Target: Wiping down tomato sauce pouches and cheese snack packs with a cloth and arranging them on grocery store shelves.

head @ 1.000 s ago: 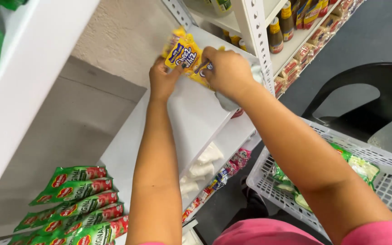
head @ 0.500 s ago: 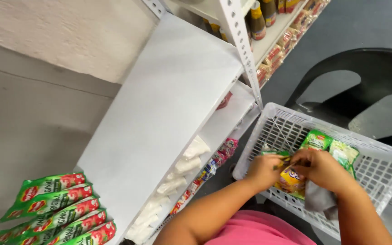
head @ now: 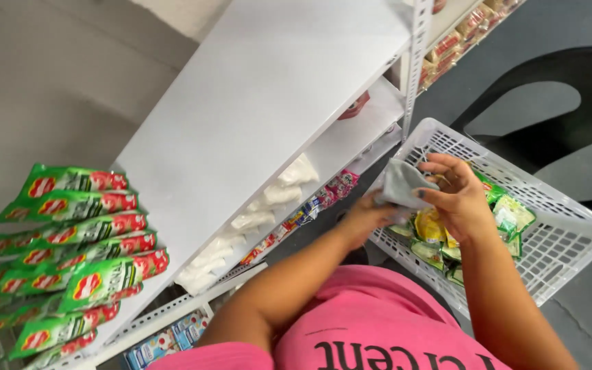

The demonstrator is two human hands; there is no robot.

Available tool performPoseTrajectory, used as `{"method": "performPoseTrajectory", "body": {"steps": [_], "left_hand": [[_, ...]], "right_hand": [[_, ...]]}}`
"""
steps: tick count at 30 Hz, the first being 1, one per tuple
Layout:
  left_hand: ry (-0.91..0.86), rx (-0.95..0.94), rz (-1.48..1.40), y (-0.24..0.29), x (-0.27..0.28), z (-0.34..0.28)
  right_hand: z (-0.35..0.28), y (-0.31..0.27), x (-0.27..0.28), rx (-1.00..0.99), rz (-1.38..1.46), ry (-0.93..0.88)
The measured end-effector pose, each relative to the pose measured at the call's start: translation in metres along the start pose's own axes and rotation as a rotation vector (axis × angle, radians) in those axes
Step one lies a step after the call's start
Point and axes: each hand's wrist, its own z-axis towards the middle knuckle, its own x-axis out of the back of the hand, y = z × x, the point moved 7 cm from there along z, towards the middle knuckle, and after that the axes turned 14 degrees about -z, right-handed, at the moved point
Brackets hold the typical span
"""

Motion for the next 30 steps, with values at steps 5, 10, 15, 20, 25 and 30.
{"method": "performPoseTrajectory", "body": {"steps": [5,10,15,20,25,30], "left_hand": [[-0.015,-0.291,0.469,0.114,0.033,-0.069],[-0.035,-0.394,0.594,0.160,0.036,-0.134],[-0.460,-0.258,0.044,0.128,0.033,-0.124],[-0.188,-0.412,-0.215,0.143,0.054,-0.137],[0.034,-0.439,-0.356,0.186,0.100,-0.147],[0.344,-0.904,0.312,0.227,0.140,-0.218]], "right_hand": [[0.012,-0.036,-0.035,0.155,-0.092,-0.044],[0.006,-0.053,-0.070,0.164,0.155,0.026],[-0.021,-0.073,-0.142,0.183,0.218,-0.297],[-0.044,-0.137,-0.180,0.415,-0.424,-0.379],[0.001,-0.163,-0.254,0.586,-0.862,-0.328],[0.021,-0.098,-0.324,1.045,-1.459,-0.230]]}}
